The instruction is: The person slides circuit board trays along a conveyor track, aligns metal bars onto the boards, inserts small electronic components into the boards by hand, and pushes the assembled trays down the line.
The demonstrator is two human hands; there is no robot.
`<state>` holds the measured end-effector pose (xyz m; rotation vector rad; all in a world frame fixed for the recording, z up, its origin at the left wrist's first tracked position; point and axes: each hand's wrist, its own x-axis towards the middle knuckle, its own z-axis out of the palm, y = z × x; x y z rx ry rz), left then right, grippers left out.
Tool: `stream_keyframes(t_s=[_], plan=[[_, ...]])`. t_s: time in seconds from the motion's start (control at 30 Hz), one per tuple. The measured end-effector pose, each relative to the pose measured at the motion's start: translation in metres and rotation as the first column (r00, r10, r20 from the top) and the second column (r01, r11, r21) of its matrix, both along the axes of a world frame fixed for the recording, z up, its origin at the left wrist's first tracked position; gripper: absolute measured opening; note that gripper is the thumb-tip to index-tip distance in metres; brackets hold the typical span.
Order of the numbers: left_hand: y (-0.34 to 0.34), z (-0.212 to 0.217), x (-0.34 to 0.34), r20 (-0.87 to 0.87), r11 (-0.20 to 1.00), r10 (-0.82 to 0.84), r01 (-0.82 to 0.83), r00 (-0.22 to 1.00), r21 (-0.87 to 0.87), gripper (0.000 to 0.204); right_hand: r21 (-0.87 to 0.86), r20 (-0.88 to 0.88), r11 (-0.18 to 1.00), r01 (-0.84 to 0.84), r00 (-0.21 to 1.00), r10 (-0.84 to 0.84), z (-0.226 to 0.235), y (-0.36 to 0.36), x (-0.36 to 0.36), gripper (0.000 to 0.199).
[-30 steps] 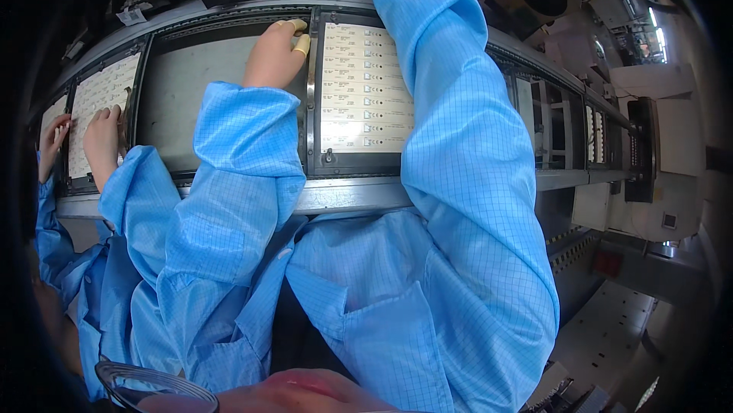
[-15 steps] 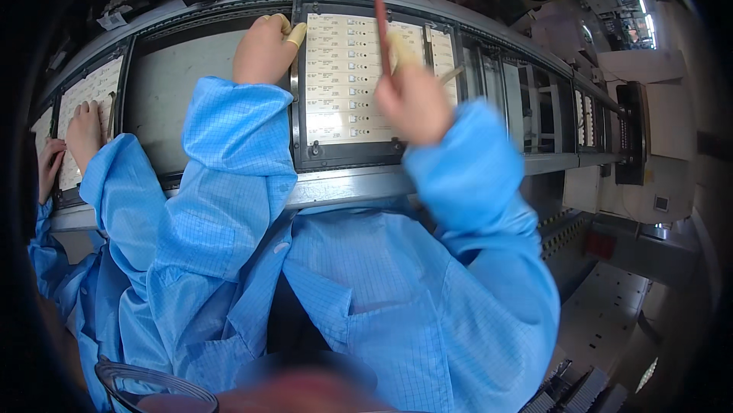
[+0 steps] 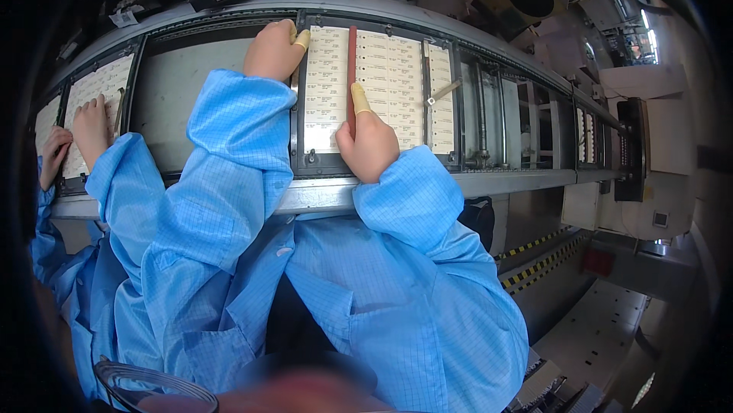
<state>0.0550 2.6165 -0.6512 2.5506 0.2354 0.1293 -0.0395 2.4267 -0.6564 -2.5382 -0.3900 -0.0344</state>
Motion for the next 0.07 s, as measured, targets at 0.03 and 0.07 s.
stream_keyframes(t_s=[0.03, 0.07], plan=[[0.0001, 0.0009, -0.0003, -0.004, 1.0, -0.001, 0.001, 1.0, 0.013, 0.038, -0.018, 0.007, 1.0, 0.011, 1.0, -0.011, -0.0007, 0.0005, -0.0001, 0.059], [-0.0002, 0.0026, 0.0002, -0.009, 1.0, -0.004, 0.004, 1.0, 0.026, 0.038, -0.037, 0.014, 0.999, 0.024, 1.0, -0.023, -0.0016, 0.001, 0.0005, 0.059]])
